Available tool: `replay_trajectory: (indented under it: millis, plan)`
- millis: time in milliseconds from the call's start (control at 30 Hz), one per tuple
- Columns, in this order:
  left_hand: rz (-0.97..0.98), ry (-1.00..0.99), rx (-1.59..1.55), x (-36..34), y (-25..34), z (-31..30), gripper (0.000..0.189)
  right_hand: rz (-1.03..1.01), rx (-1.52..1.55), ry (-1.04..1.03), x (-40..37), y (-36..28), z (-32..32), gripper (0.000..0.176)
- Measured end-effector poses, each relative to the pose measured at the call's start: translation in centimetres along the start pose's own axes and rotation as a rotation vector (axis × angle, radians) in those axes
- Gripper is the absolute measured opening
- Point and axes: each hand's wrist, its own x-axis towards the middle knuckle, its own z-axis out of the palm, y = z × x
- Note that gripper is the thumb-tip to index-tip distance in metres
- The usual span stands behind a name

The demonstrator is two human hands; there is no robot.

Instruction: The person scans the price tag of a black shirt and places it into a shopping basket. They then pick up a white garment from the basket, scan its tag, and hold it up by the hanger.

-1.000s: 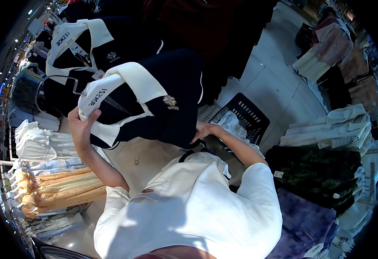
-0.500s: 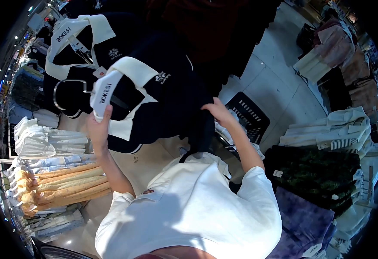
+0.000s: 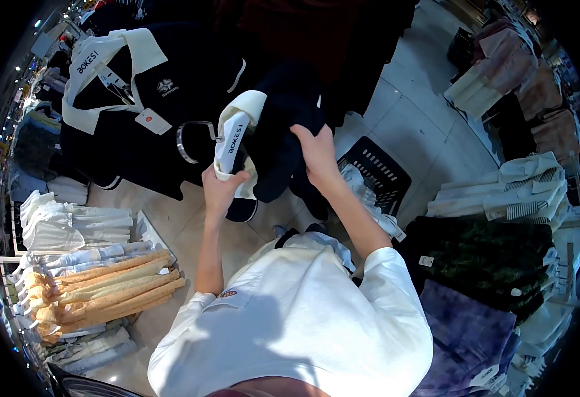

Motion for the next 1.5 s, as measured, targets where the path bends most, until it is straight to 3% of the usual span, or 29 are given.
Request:
replay_trajectory:
  millis: [33, 67, 100, 133, 233, 300, 333, 367, 567, 633, 700, 767, 900, 933, 967, 1033, 1067, 1100, 1133, 1167, 1233, 1267, 1367, 1500]
  plan:
    - [0.007, -0.062, -0.015, -0.1, 0.2, 0.2, 0.043, -0.003, 0.003, 0.000, 0.2, 0.6, -0.2, 0.033]
    - [0.055, -0.100, -0.099, -0.1, 0.3, 0.7, 0.047, -0.164, -0.178, -0.007, 0.4, 1.0, -0.2, 0.033]
    - [0.066, -0.150, 0.033, -0.1, 0.0, 0.8, 0.058, -0.324, -0.360, -0.014, 0.4, 1.3, -0.2, 0.033]
    - [0.103, -0.154, 0.074, -0.2, -0.3, 1.2, 0.065, -0.396, -0.372, -0.008, 0.4, 1.6, 0.0, 0.028]
    - [0.206, -0.146, 0.198, -0.5, 0.1, 2.8, 0.094, -0.323, -0.236, 0.026, -0.9, 1.7, 1.5, 0.028]
    - [0.304, -0.112, 0.189, -0.4, -0.3, 3.9, 0.094, -0.380, -0.233, -0.008, -1.5, 2.0, 2.1, 0.028]
    - [0.224, -0.115, 0.163, -0.4, -1.2, 4.3, 0.085, -0.388, -0.260, -0.014, -2.1, 1.9, 2.6, 0.027]
    - [0.290, -0.082, 0.211, 0.0, -1.5, 4.6, 0.073, -0.395, -0.286, -0.020, -2.5, 1.8, 3.0, 0.027]
    - [0.342, -0.016, 0.133, 0.6, -1.7, 4.5, 0.053, -0.413, -0.425, -0.102, -3.7, 1.4, 3.4, 0.027]
    - [0.530, 0.077, 0.450, 1.1, -2.8, 4.3, 0.044, -0.403, -0.431, -0.132, -4.0, 1.3, 3.6, 0.027]
    - [0.568, 0.123, 0.494, 1.2, -3.1, 4.4, 0.040, -0.379, -0.408, -0.152, -3.7, 1.9, 3.4, 0.026]
    - [0.192, -0.085, -0.012, 1.1, -3.1, 4.4, 0.039, -0.328, -0.408, -0.186, -3.4, 1.6, 3.3, 0.025]
    - [0.179, -0.143, -0.103, 1.3, -5.3, 3.5, 0.035, -0.427, -0.512, -0.187, -0.8, 1.6, 2.5, 0.023]
    - [-0.033, -0.124, -0.226, 0.7, -4.6, 3.7, 0.033, -0.417, -0.579, -0.170, 0.4, 2.2, 1.8, 0.024]
    - [-0.034, -0.123, -0.226, 0.6, -4.6, 4.1, 0.033, -0.408, -0.645, -0.154, 1.2, 2.6, 1.2, 0.026]
    - [-0.276, -0.056, -0.604, 0.4, -4.6, 4.8, 0.031, -0.375, -0.779, -0.093, 1.1, 1.7, 1.4, 0.033]
    - [-0.323, -0.092, -0.570, 0.3, -4.4, 4.7, 0.035, -0.314, -0.752, -0.091, 1.5, 1.8, 1.2, 0.035]
    - [-0.325, -0.094, -0.571, 0.2, -4.5, 4.8, 0.035, -0.254, -0.725, -0.088, 2.0, 2.0, 1.0, 0.038]
    - [-0.357, -0.097, -0.675, 0.1, -4.8, 5.0, 0.038, -0.288, -0.621, -0.097, 2.8, 2.9, 0.9, 0.053]
    - [-0.387, -0.100, -0.780, 0.0, -5.0, 5.1, 0.041, -0.288, -0.622, -0.097, 2.9, 3.0, 0.4, 0.053]
    - [-0.367, -0.155, -0.820, -0.1, -5.4, 4.9, 0.053, -0.181, -0.412, -0.310, 1.8, 1.4, 0.9, 0.044]
    - [-0.336, -0.211, -0.695, 0.0, -5.9, 4.3, 0.062, -0.220, -0.339, -0.384, 2.3, 2.5, 0.3, 0.036]
    - [-0.368, -0.258, -0.863, 0.3, -6.6, 3.9, 0.066, -0.245, -0.372, -0.439, 1.4, 1.9, 0.4, 0.029]
    - [-0.374, -0.246, -0.616, 0.0, -5.6, 3.9, 0.057, -0.145, -0.485, -0.348, 1.4, 2.0, 0.2, 0.028]
